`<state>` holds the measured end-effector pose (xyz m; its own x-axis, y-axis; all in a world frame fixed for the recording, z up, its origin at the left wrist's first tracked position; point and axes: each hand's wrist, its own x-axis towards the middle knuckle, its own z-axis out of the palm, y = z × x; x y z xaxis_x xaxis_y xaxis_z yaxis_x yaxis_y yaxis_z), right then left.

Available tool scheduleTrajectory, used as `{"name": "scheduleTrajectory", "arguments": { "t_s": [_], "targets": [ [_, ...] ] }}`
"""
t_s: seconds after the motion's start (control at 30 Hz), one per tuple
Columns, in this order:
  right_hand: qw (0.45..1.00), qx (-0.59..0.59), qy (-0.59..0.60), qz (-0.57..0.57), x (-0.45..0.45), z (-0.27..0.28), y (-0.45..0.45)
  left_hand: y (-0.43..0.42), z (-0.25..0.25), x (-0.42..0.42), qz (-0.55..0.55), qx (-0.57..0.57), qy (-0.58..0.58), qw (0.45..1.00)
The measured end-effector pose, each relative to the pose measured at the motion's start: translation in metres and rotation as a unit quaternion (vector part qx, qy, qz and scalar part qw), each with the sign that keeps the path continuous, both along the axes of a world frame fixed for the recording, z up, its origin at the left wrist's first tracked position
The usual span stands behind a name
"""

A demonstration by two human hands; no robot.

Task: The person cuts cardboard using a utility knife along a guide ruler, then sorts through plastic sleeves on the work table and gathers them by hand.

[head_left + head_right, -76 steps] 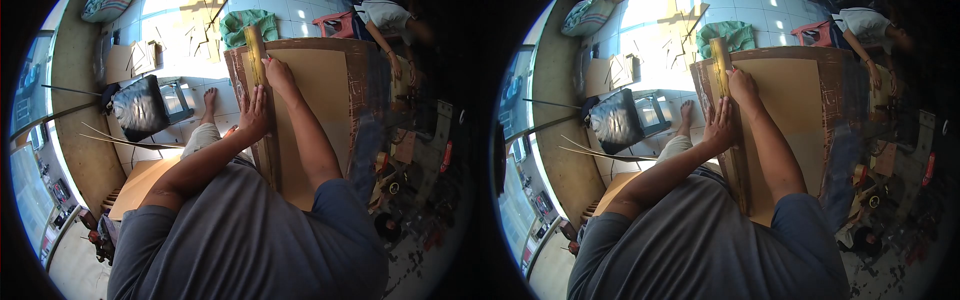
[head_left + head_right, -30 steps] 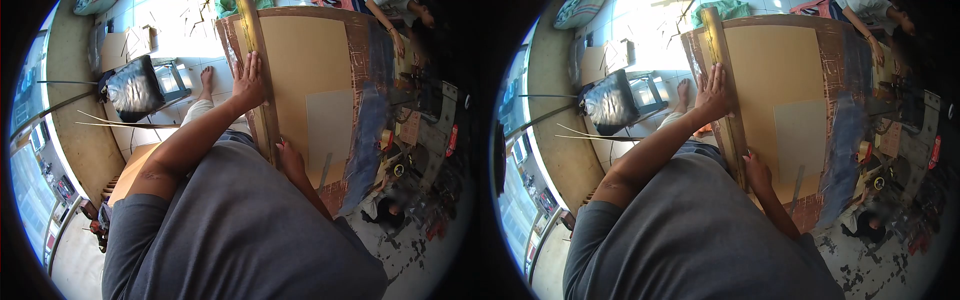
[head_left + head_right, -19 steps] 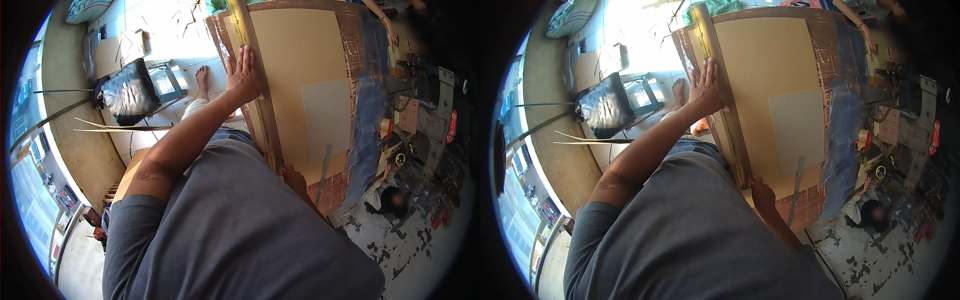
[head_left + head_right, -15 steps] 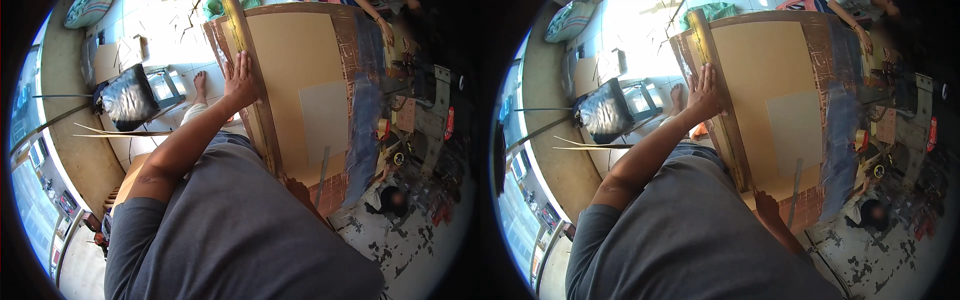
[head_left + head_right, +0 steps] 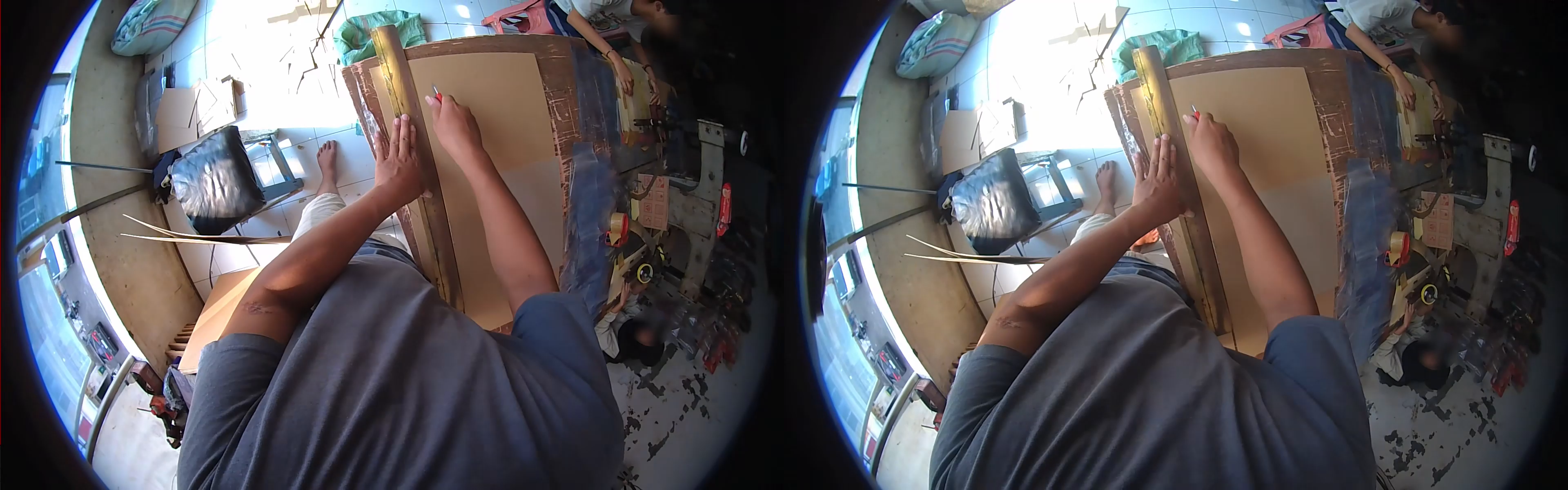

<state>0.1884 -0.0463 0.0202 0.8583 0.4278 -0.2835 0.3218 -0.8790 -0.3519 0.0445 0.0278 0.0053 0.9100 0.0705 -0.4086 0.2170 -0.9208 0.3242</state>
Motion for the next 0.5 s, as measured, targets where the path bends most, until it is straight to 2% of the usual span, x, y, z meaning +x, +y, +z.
{"name": "scheduleTrajectory", "arguments": {
  "t_s": [0.2,0.5],
  "targets": [
    [1.0,-0.027,0.005,-0.005,0.047,-0.019,0.066,0.001,0.0,0.001,0.008,-0.021,0.001,1.0],
    [0.995,-0.068,0.069,0.012,0.045,-0.015,0.079,0.0,-0.008,-0.002,0.018,-0.028,-0.045,0.998]
  ]
}}
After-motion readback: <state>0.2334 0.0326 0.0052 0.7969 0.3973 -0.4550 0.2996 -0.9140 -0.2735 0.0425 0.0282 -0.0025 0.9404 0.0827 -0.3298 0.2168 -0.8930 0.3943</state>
